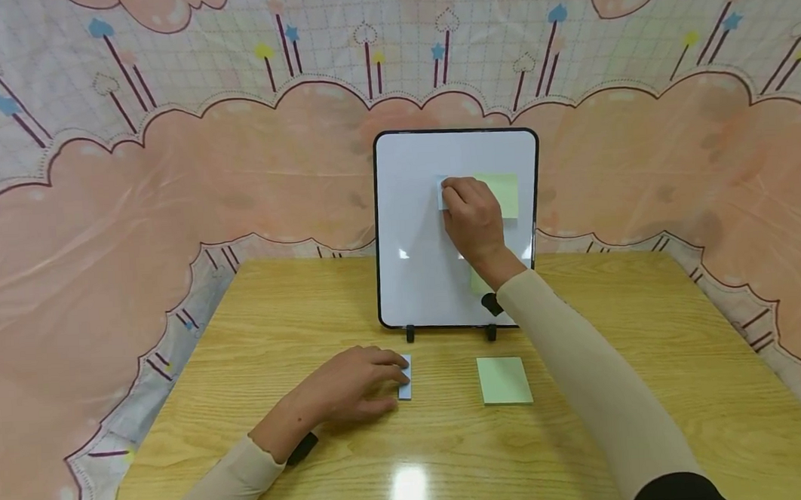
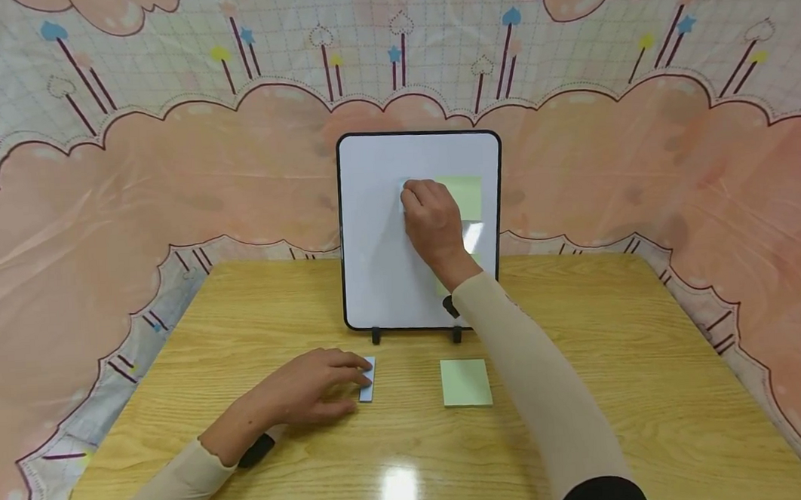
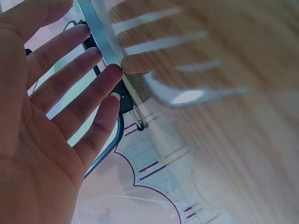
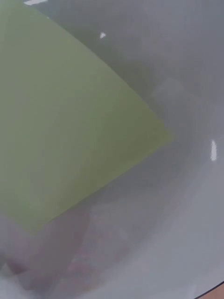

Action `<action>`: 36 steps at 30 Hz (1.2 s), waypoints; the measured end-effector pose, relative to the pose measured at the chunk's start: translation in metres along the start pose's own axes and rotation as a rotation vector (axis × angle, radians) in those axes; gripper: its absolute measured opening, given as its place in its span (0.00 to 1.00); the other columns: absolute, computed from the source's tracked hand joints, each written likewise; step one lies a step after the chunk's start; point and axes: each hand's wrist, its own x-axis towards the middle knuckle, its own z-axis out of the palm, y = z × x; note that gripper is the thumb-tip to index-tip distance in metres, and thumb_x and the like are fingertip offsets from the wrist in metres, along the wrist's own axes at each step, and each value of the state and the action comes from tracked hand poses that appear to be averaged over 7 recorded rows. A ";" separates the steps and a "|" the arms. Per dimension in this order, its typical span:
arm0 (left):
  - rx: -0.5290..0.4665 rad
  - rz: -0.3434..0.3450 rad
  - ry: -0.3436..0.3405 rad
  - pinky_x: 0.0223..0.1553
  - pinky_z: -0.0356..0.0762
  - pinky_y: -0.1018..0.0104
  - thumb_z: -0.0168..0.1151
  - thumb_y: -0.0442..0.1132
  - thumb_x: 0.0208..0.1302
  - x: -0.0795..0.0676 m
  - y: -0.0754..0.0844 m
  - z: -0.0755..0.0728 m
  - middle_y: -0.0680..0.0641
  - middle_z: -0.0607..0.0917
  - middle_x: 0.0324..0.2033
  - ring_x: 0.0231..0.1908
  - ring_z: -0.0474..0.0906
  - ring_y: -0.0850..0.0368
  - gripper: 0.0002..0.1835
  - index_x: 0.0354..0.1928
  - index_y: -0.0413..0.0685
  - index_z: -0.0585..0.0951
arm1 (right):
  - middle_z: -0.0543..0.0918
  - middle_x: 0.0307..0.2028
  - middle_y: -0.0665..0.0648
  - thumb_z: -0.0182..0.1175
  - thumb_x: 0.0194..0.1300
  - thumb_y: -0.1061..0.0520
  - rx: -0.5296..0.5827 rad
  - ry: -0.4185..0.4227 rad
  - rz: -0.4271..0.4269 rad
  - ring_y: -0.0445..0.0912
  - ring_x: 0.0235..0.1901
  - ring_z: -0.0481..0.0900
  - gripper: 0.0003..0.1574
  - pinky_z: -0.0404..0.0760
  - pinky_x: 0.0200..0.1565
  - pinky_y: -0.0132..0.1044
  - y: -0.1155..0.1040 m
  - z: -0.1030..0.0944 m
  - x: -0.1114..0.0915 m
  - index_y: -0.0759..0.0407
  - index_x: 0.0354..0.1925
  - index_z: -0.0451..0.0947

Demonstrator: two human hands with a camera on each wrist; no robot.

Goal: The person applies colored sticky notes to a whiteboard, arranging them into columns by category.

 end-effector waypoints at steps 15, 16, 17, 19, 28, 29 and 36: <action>-0.022 -0.016 -0.010 0.66 0.76 0.50 0.66 0.49 0.74 0.000 -0.001 -0.003 0.55 0.81 0.66 0.66 0.78 0.55 0.16 0.59 0.60 0.87 | 0.88 0.44 0.62 0.63 0.66 0.74 -0.016 -0.015 0.025 0.57 0.47 0.86 0.07 0.85 0.53 0.46 0.006 0.005 0.008 0.69 0.39 0.85; -0.023 -0.016 -0.011 0.66 0.76 0.50 0.66 0.49 0.75 0.000 -0.001 -0.004 0.55 0.81 0.66 0.66 0.78 0.54 0.16 0.60 0.60 0.87 | 0.88 0.44 0.63 0.63 0.66 0.75 -0.016 -0.017 0.028 0.57 0.47 0.86 0.07 0.85 0.53 0.46 0.006 0.006 0.009 0.70 0.40 0.85; -0.025 -0.016 -0.013 0.66 0.76 0.50 0.66 0.49 0.75 0.000 -0.001 -0.004 0.55 0.81 0.66 0.66 0.78 0.54 0.16 0.60 0.59 0.87 | 0.88 0.45 0.63 0.63 0.66 0.74 -0.015 -0.019 0.032 0.57 0.47 0.86 0.07 0.85 0.53 0.46 0.006 0.006 0.009 0.70 0.40 0.85; -0.029 -0.017 -0.015 0.66 0.76 0.50 0.66 0.49 0.75 0.000 -0.001 -0.006 0.55 0.81 0.66 0.66 0.78 0.54 0.16 0.60 0.59 0.87 | 0.88 0.45 0.63 0.63 0.66 0.74 -0.021 -0.027 0.039 0.57 0.47 0.86 0.06 0.85 0.53 0.46 0.006 0.007 0.009 0.70 0.40 0.85; -0.040 -0.008 -0.018 0.66 0.76 0.50 0.66 0.49 0.75 0.000 -0.003 -0.009 0.55 0.82 0.66 0.66 0.78 0.54 0.16 0.60 0.59 0.87 | 0.88 0.44 0.63 0.62 0.69 0.73 -0.026 -0.048 0.051 0.57 0.47 0.86 0.05 0.85 0.54 0.47 0.007 0.011 0.009 0.71 0.40 0.85; -0.038 -0.008 -0.019 0.66 0.76 0.50 0.66 0.49 0.75 0.000 -0.003 -0.009 0.55 0.81 0.66 0.66 0.78 0.54 0.16 0.60 0.59 0.87 | 0.88 0.44 0.63 0.62 0.69 0.73 -0.026 -0.046 0.052 0.57 0.47 0.86 0.05 0.84 0.54 0.47 0.008 0.011 0.009 0.71 0.40 0.85; -0.027 -0.004 -0.025 0.67 0.76 0.50 0.67 0.50 0.74 0.000 -0.003 -0.009 0.55 0.81 0.66 0.66 0.78 0.54 0.16 0.60 0.59 0.87 | 0.89 0.43 0.63 0.62 0.70 0.72 -0.027 -0.044 0.050 0.56 0.48 0.84 0.06 0.83 0.57 0.46 0.008 0.013 0.009 0.70 0.39 0.85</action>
